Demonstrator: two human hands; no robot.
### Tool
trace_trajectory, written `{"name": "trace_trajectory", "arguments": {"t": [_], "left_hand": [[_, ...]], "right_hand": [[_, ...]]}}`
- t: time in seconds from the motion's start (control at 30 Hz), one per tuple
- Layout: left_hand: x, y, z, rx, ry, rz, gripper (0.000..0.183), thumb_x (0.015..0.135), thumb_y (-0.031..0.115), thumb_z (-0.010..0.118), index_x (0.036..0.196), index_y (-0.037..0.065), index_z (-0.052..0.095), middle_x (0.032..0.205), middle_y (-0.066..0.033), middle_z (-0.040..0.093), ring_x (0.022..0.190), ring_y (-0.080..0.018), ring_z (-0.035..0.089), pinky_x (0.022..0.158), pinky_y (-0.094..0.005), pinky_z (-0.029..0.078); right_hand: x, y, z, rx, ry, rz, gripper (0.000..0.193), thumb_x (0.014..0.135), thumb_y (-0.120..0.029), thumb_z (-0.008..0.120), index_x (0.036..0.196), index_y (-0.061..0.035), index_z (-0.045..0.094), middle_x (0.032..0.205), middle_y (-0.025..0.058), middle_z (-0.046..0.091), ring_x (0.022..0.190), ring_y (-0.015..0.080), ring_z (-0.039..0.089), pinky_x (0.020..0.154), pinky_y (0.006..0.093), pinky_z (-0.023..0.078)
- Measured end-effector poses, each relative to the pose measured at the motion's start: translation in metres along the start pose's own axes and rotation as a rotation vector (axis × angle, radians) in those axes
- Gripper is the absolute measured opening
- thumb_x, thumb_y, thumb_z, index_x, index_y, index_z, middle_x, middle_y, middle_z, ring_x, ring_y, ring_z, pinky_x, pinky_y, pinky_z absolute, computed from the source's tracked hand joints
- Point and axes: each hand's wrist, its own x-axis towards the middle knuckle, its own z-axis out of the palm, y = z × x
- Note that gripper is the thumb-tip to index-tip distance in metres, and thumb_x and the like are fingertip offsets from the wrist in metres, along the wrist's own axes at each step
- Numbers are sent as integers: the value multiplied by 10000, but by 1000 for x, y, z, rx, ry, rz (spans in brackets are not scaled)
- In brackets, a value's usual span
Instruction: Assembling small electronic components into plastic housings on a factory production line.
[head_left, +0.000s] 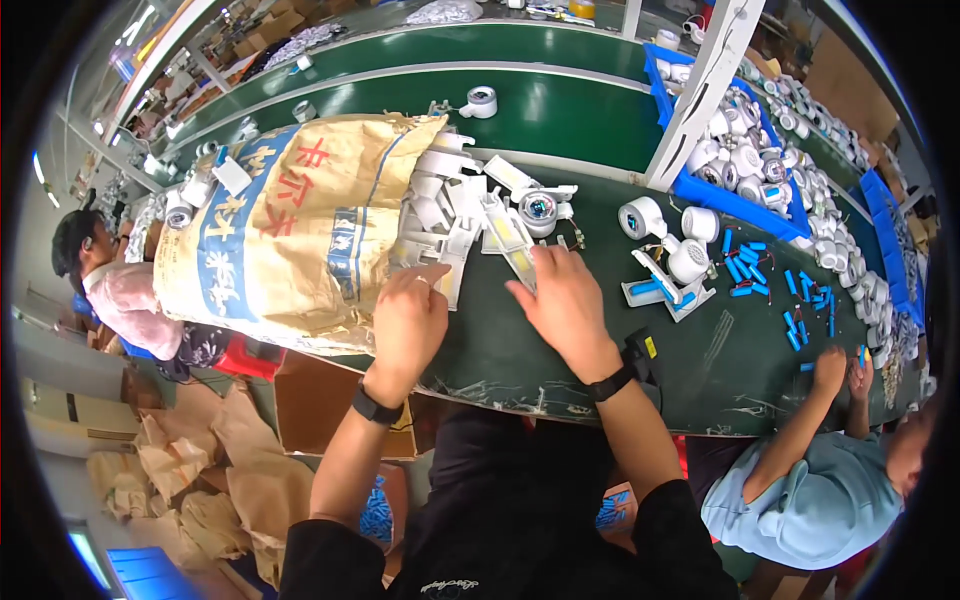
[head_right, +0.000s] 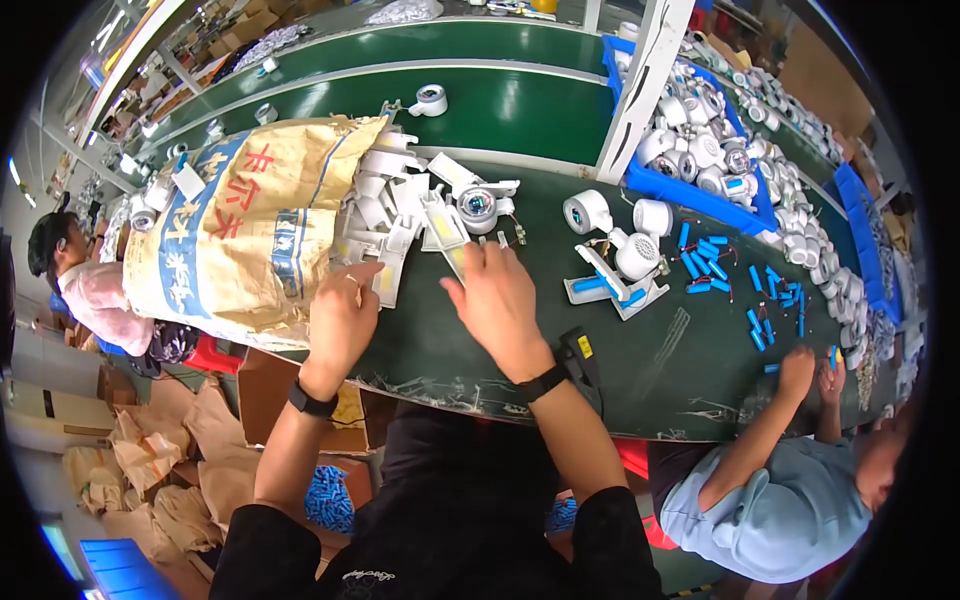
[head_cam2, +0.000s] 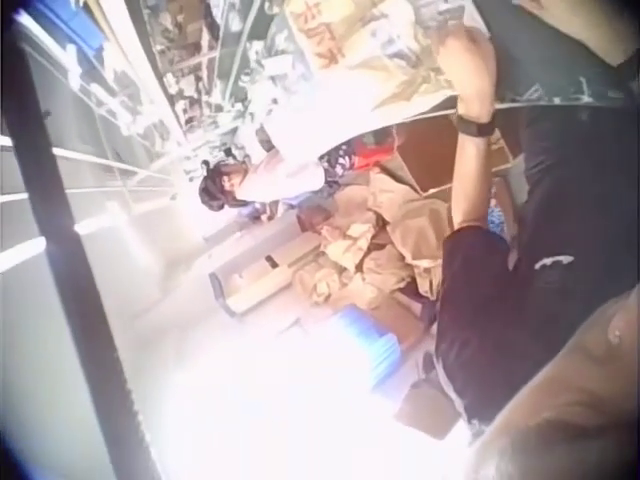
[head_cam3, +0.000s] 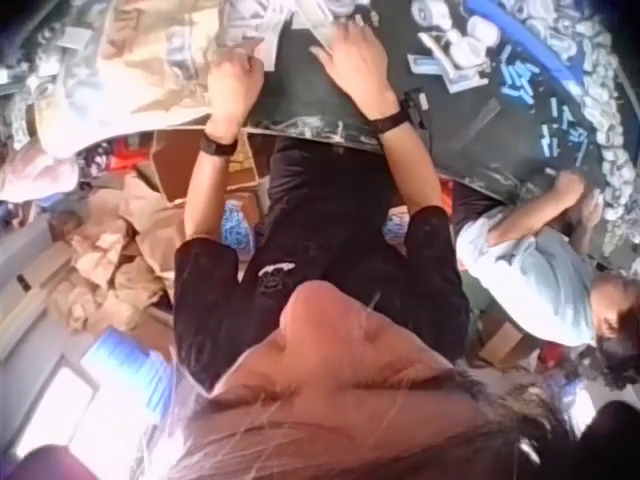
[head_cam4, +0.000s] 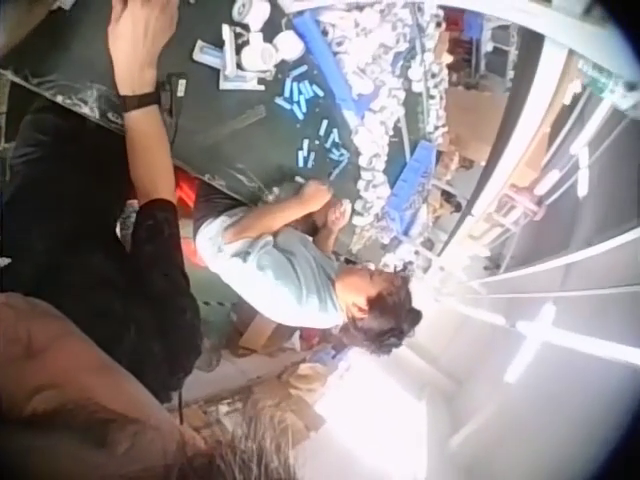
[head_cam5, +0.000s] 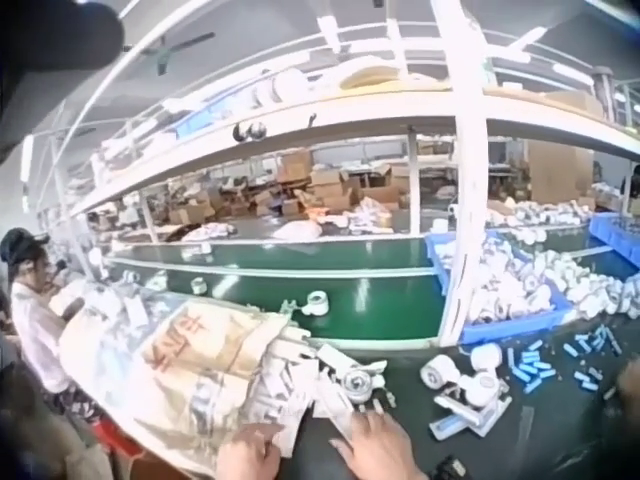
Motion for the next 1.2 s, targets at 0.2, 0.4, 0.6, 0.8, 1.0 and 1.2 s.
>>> {"name": "trace_trajectory", "arguments": {"t": [0.2, 0.4, 0.6, 0.8, 1.0, 1.2], "left_hand": [[-9, 31, 22, -509, -108, -385, 298, 946, 116, 613, 1215, 2, 670, 1013, -161, 737, 756, -205, 711, 639, -323, 565], [-21, 29, 17, -1301, -500, -962, 883, 1008, 700, 304, 1414, -71, 446, 1193, -239, 664, 901, -272, 719, 722, -356, 611], [-18, 67, 45, -1969, -974, -937, 769, 1055, 615, 262, 1460, -15, 435, 1347, -150, 610, 1213, -274, 621, 1009, -465, 520], [-20, 78, 62, -1835, -523, -1043, 486, 1095, 412, 388, 1355, 21, 511, 1110, -85, 673, 1027, -210, 674, 915, -388, 561], [-14, 92, 55, -1796, -554, -1041, 527, 1080, 469, 412, 1352, 28, 513, 1070, -59, 605, 978, -165, 610, 826, -333, 536], [-16, 95, 55, -1745, -522, -1035, 536, 1069, 480, 443, 1346, 27, 513, 1082, -49, 578, 1005, -152, 570, 875, -325, 500]], "right_hand": [[-8, -10, 16, -309, 47, -82, 453, 772, 39, 674, 1216, -33, 622, 1355, 213, 516, 986, 346, 669, 793, 418, 573], [-55, 5, -25, -11, 72, -206, 346, 749, 80, 690, 1066, -56, 691, 1334, 135, 578, 1113, 335, 638, 871, 394, 558], [-66, -6, -46, 250, 52, -204, 243, 743, 47, 707, 883, -140, 775, 1415, 129, 543, 1396, 417, 429, 1114, 553, 349], [-81, -20, -73, 35, 134, -24, 307, 791, 56, 719, 1011, -148, 783, 1291, 98, 606, 1153, 335, 588, 978, 435, 442], [-95, -9, -59, 182, 15, -70, 229, 786, 6, 751, 998, -81, 744, 985, 44, 663, 868, 252, 642, 738, 349, 522], [-97, -12, -52, 226, 69, -90, 211, 789, 18, 727, 991, -39, 716, 986, 58, 672, 864, 276, 662, 738, 374, 542]]}}
